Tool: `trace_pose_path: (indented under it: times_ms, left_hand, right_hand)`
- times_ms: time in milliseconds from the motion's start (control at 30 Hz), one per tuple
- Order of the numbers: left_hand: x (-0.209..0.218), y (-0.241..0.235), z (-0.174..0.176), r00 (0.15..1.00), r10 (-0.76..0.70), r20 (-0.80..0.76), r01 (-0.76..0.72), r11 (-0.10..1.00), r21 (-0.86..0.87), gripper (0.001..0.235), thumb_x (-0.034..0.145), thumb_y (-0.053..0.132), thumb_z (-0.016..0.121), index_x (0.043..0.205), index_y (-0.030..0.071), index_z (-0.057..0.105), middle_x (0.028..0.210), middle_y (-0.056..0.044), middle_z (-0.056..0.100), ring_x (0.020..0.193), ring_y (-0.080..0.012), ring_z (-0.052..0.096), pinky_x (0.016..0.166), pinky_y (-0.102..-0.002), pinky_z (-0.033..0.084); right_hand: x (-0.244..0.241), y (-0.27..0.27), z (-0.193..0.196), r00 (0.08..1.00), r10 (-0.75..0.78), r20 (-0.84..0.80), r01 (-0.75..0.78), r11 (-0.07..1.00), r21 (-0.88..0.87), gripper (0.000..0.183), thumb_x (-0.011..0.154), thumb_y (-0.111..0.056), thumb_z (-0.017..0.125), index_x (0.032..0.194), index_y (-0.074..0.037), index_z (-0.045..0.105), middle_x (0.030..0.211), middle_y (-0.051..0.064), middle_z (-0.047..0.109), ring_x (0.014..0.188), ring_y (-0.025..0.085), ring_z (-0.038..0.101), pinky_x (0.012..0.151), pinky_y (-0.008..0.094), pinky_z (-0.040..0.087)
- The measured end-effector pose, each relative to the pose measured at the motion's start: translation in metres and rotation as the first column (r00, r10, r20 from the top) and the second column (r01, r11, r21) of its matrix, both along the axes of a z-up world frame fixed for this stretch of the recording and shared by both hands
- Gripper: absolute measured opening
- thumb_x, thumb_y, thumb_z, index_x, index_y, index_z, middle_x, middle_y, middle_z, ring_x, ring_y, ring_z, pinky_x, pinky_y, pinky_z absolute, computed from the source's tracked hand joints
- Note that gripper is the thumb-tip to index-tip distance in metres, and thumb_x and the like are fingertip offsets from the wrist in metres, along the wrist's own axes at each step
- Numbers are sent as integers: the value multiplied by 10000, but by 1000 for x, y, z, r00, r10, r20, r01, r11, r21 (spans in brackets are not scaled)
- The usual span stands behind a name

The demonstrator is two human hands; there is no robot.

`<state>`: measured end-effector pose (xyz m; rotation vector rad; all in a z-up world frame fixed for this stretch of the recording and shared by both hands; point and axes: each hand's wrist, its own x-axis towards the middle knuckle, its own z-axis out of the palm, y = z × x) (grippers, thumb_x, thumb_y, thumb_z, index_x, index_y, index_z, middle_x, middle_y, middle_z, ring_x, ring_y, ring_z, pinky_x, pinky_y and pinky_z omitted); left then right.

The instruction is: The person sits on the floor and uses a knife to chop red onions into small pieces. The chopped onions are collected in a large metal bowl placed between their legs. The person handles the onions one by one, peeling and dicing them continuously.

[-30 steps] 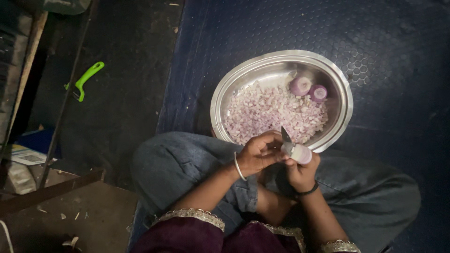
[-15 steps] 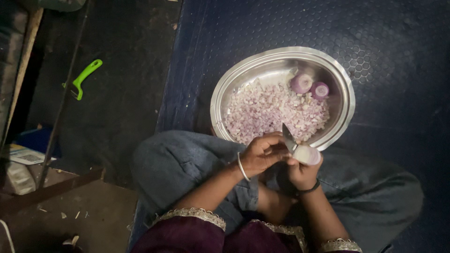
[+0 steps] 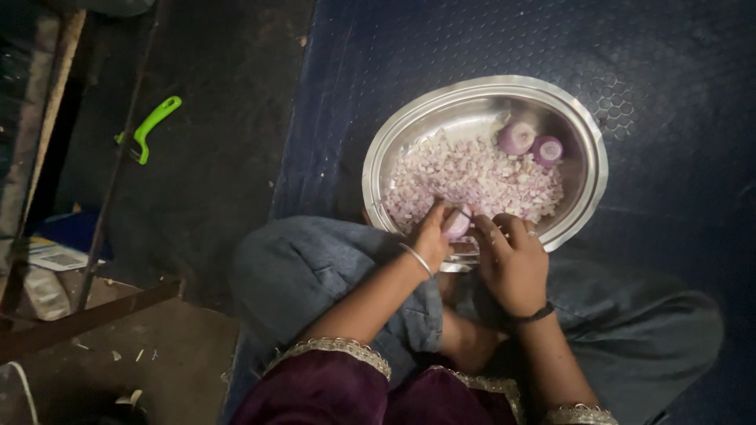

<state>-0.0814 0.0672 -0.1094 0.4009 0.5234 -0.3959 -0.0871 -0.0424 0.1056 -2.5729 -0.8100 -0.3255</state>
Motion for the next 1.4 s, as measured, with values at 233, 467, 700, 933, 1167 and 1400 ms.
trace_pose_path:
  times_ms: [233,467,700,933,1167,1400]
  left_hand:
    - [-7,24,82,983,-113,148,65,952,299,596,1019,678,376,988,151,652,761,-22,641,564,-126,572,454,-275,431]
    - [-3,25,107,959,-91,269,12,960,281,619,1040,687,396,891,124,605,654,-27,533,467,-115,473,416,-258,359]
    - [9,40,80,981,188,43,-186,981,-54,378,963,534,577,830,180,567,703,20,513,591,-144,530,475,-306,421]
    - [12,40,56,897,360,-257,-365,930,29,241,847,414,555,894,194,644,752,-27,624,636,-247,625,517,-430,520]
    - [11,13,23,910,414,26,-404,872,274,456,994,409,406,940,61,695,794,-63,674,687,-193,620,647,-322,512]
    - [6,6,29,911,372,178,-412,817,404,491,1028,392,375,856,30,658,717,-57,629,639,-175,584,611,-294,471]
  right_hand:
    - [-6,-5,5,989,15,-145,-6,998,65,329,879,-60,738,1200,-113,692,1092,111,712,863,328,712,683,403,551]
    - [-15,-15,-2,972,50,-229,24,951,308,361,935,-98,714,1279,-38,621,1116,183,713,943,303,739,786,362,577]
    - [-61,3,-16,909,-148,-390,247,945,216,420,970,-122,654,1350,37,570,1076,232,711,949,359,739,810,396,572]
    - [-91,20,-19,896,-81,-437,178,967,185,408,975,-114,600,1348,39,533,1077,249,726,910,398,726,758,426,569]
    - [-82,26,-30,833,-200,-516,297,948,112,473,957,-139,623,1375,55,517,971,296,707,807,435,727,668,457,568]
    - [-73,26,-44,929,-120,-351,188,968,167,460,972,-125,644,1375,64,525,1048,326,685,895,477,701,747,469,565]
